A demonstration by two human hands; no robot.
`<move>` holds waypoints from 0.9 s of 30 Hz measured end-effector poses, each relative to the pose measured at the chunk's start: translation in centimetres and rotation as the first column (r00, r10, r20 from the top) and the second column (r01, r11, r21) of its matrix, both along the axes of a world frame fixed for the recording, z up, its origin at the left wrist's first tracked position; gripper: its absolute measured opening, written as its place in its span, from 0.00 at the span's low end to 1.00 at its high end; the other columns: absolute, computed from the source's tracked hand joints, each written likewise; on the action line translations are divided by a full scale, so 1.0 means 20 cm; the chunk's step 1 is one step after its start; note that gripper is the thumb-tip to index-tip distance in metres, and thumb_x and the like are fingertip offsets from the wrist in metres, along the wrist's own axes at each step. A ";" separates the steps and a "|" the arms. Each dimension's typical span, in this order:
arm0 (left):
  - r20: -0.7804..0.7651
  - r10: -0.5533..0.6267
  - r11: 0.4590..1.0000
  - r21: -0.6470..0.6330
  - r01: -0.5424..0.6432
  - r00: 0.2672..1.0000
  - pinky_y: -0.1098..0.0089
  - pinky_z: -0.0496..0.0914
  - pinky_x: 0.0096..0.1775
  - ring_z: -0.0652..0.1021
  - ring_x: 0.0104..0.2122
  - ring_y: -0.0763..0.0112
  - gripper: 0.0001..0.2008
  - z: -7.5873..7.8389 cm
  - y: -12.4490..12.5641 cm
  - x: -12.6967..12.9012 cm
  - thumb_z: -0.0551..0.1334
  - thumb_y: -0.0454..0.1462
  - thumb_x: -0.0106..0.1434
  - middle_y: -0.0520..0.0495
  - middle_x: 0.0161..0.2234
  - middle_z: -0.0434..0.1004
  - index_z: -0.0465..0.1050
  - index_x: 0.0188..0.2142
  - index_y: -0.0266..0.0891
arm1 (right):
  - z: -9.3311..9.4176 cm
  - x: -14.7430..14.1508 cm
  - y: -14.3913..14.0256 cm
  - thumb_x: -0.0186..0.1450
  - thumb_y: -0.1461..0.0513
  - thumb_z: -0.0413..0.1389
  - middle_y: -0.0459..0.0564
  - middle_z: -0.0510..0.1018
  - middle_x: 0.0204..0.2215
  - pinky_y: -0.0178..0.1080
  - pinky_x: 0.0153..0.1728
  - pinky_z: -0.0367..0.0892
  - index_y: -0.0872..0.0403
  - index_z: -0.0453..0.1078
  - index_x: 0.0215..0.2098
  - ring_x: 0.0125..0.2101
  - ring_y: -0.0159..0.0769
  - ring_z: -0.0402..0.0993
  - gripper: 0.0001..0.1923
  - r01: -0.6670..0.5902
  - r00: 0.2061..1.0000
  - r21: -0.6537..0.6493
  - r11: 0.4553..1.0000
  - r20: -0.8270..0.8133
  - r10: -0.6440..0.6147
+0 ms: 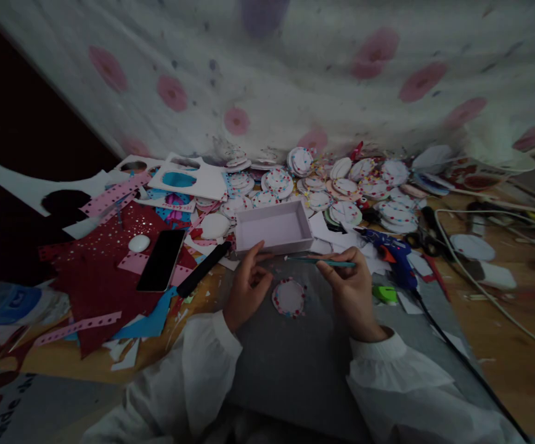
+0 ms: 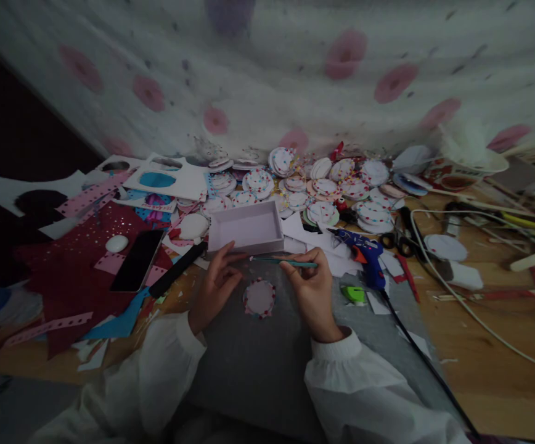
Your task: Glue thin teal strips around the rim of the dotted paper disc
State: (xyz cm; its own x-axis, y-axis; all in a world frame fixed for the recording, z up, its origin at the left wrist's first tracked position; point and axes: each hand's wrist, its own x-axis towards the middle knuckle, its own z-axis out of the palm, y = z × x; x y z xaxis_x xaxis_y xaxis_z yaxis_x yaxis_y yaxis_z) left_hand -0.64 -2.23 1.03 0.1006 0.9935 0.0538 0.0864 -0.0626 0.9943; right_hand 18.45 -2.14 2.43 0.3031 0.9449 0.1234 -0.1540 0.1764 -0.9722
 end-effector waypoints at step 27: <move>-0.057 -0.025 0.999 -0.037 0.023 0.998 0.75 0.67 0.25 0.70 0.21 0.77 0.10 0.05 0.04 0.01 0.62 0.43 0.62 0.51 0.25 0.74 0.73 0.31 0.38 | 0.03 -0.04 -0.04 0.58 0.62 0.65 0.46 0.80 0.28 0.39 0.27 0.69 0.49 0.60 0.29 0.31 0.39 0.80 0.15 -0.060 0.951 0.077 0.995 0.306 0.033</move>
